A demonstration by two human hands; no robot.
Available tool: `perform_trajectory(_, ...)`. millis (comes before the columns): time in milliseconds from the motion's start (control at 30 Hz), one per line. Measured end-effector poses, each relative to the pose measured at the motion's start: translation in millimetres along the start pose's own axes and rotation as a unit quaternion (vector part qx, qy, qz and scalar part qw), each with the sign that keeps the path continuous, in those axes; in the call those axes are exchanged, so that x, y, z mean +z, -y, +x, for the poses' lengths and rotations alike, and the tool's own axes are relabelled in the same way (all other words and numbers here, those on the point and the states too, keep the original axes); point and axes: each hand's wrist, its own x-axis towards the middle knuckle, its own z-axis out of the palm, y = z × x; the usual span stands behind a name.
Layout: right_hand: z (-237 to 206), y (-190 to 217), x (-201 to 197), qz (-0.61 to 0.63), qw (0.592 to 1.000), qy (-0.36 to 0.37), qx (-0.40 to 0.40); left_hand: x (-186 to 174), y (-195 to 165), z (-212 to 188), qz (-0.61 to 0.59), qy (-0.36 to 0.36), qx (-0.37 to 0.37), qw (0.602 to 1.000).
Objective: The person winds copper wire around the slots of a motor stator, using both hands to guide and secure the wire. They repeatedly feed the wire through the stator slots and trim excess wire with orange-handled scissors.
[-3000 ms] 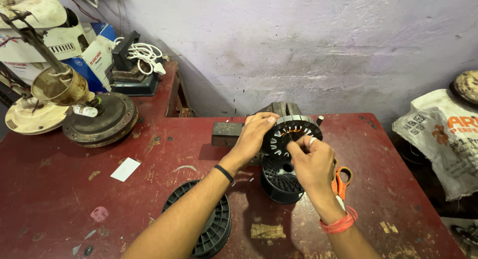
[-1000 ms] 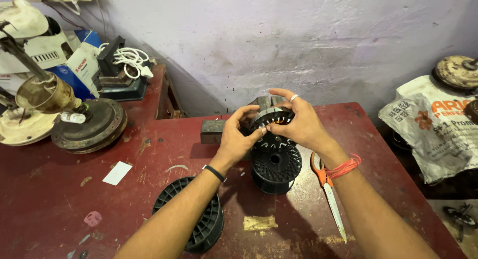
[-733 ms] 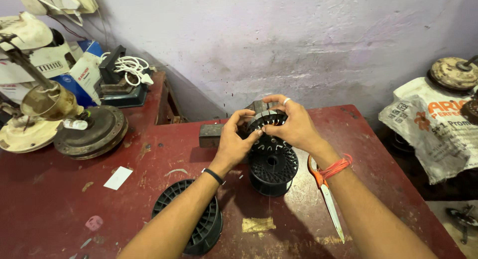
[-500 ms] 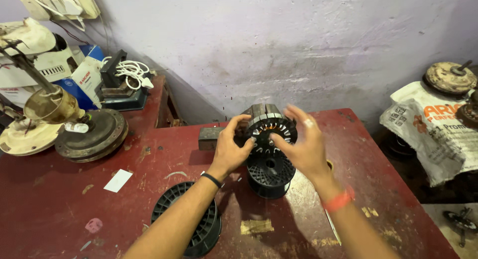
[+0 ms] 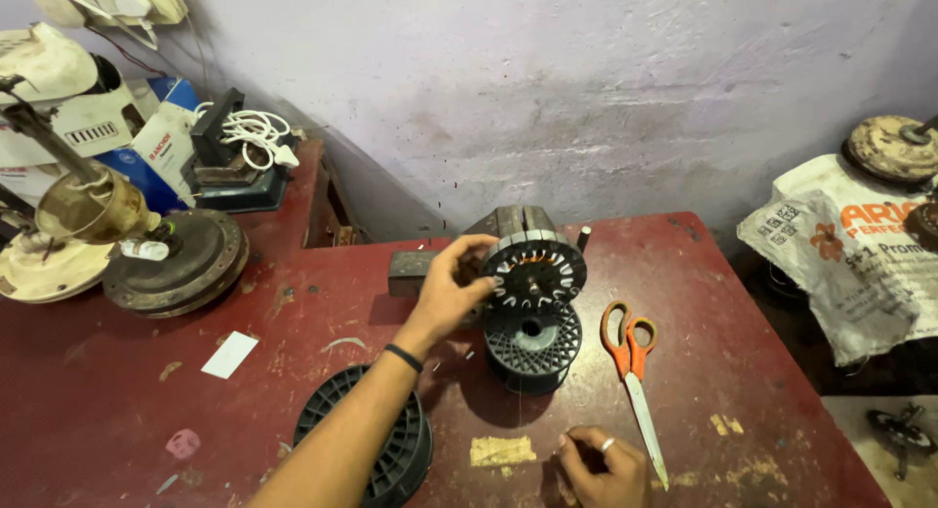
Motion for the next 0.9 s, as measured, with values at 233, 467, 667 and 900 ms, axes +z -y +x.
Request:
perform_trajectory(233, 18, -25, 4, 0.035, 0.992, 0.059, 0.102, -26, 26, 21, -0.11, -0.085, -0.017, 0.99)
perform_trajectory(467, 30, -37, -12, 0.055, 0.99, 0.06, 0.119, -12, -10, 26, 0.081, -0.187, 0.051, 0.978)
perform_trajectory(667, 33, -57, -10, 0.039, 0.978, 0.091, 0.182, -9, -98, -8, 0.285, -0.163, -0.029, 0.944)
perform_trajectory(900, 31, -75, -2, 0.067, 0.986, 0.067, 0.134, -16, -119, -144, 0.538, 0.068, -0.322, 0.775)
